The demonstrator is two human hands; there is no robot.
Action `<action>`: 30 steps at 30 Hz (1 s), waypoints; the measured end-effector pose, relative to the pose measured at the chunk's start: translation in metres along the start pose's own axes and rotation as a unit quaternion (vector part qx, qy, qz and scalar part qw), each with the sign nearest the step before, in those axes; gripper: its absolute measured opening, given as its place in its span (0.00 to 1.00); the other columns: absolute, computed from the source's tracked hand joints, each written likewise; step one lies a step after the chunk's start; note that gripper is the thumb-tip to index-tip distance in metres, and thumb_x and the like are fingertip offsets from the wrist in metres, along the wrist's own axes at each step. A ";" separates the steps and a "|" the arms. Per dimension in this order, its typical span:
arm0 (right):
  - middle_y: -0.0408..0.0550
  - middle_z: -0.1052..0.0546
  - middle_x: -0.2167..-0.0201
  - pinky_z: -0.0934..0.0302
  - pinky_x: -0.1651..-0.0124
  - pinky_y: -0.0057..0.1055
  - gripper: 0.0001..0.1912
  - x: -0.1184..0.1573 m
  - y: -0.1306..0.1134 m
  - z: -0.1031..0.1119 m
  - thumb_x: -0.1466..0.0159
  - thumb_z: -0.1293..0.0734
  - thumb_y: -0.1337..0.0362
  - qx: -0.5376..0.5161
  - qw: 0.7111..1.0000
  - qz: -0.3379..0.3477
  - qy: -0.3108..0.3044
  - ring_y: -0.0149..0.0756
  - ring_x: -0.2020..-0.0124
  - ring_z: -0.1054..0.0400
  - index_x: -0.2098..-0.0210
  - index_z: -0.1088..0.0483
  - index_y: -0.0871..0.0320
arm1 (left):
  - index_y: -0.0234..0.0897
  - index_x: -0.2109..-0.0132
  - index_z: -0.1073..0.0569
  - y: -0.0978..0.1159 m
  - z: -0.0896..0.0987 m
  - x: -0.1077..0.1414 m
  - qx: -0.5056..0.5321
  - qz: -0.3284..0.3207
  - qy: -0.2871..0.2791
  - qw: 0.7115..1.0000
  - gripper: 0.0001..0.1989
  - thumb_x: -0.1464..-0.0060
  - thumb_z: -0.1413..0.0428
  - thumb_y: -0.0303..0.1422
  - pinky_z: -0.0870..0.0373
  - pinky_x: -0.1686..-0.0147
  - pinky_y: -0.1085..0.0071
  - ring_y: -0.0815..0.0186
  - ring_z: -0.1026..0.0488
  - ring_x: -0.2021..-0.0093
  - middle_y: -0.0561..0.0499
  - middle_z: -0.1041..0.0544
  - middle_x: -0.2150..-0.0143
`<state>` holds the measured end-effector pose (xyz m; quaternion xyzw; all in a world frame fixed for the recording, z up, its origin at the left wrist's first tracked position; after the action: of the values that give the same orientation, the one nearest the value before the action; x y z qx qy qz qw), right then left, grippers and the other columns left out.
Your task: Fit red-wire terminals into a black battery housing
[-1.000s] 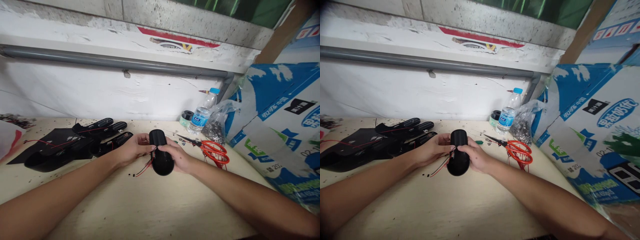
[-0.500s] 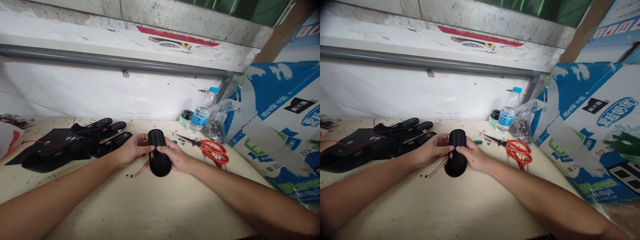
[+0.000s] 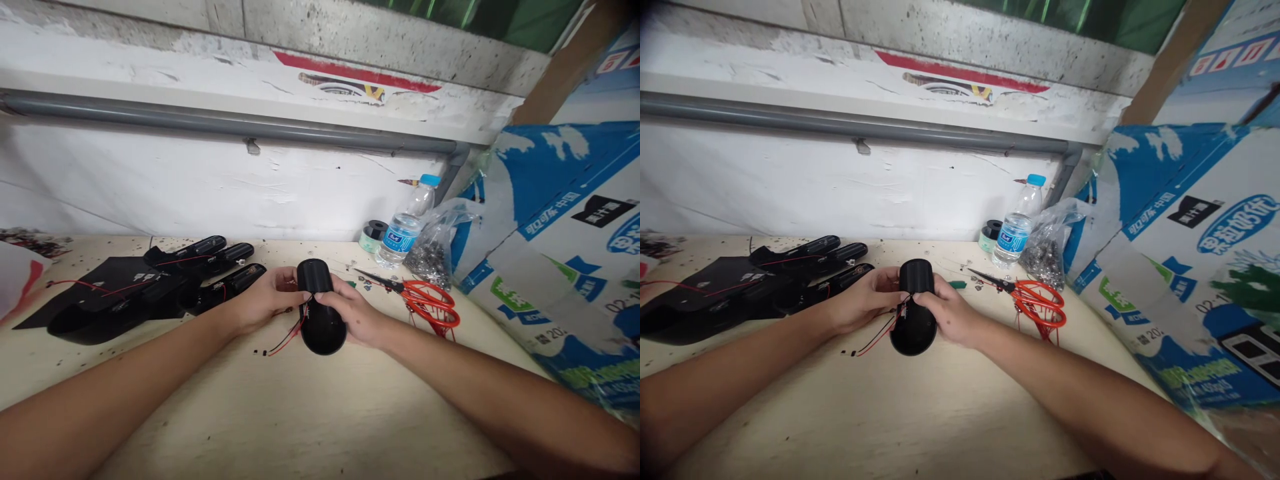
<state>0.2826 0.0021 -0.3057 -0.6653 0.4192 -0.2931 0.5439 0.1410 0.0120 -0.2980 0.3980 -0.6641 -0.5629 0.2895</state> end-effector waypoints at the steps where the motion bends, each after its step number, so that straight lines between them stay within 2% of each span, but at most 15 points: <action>1: 0.41 0.29 0.71 0.40 0.65 0.31 0.13 0.000 0.000 -0.001 0.42 0.30 0.62 -0.009 1.000 -0.005 0.001 0.32 0.70 0.36 0.59 0.31 0.57 | 0.31 0.56 0.24 0.000 0.000 0.000 0.006 -0.001 -0.004 1.000 0.16 0.51 0.32 0.31 0.30 0.63 0.69 0.67 0.26 0.64 0.47 0.22 0.61; 7: 0.41 0.27 0.69 0.38 0.66 0.31 0.16 0.003 -0.001 -0.005 0.45 0.28 0.64 -0.065 0.997 -0.034 -0.001 0.31 0.70 0.33 0.58 0.32 0.57 | 0.31 0.55 0.23 0.004 -0.005 0.000 0.011 -0.017 -0.036 0.999 0.15 0.51 0.33 0.30 0.30 0.61 0.69 0.65 0.25 0.62 0.46 0.21 0.61; 11: 0.41 0.27 0.69 0.39 0.66 0.31 0.17 0.003 -0.002 -0.006 0.46 0.27 0.64 -0.080 0.995 -0.052 0.005 0.31 0.70 0.33 0.59 0.33 0.57 | 0.31 0.56 0.23 0.003 -0.005 0.000 -0.007 -0.019 -0.023 1.000 0.15 0.51 0.32 0.31 0.30 0.58 0.67 0.64 0.25 0.61 0.45 0.20 0.60; 20: 0.41 0.27 0.69 0.39 0.65 0.31 0.17 0.001 -0.002 -0.005 0.47 0.27 0.64 -0.075 0.997 -0.031 0.000 0.31 0.69 0.34 0.59 0.32 0.58 | 0.32 0.56 0.23 0.000 -0.001 -0.001 -0.033 -0.013 -0.004 0.999 0.15 0.50 0.33 0.33 0.30 0.64 0.70 0.66 0.26 0.65 0.47 0.21 0.62; 30: 0.40 0.28 0.70 0.40 0.69 0.29 0.17 0.001 -0.004 -0.004 0.46 0.28 0.63 -0.045 0.999 -0.027 -0.005 0.30 0.72 0.36 0.59 0.33 0.58 | 0.32 0.57 0.23 -0.001 -0.001 -0.001 -0.035 -0.019 -0.004 0.999 0.14 0.50 0.33 0.32 0.31 0.63 0.70 0.67 0.27 0.65 0.47 0.22 0.62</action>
<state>0.2807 -0.0010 -0.3006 -0.7013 0.4115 -0.2853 0.5075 0.1424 0.0127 -0.2983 0.3979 -0.6372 -0.5932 0.2896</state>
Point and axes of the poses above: each hand's wrist, its own x-axis away from the middle knuckle, its own z-axis out of the back of the hand, y = z × x, the point moved 5 cm from there along -x, towards the middle knuckle
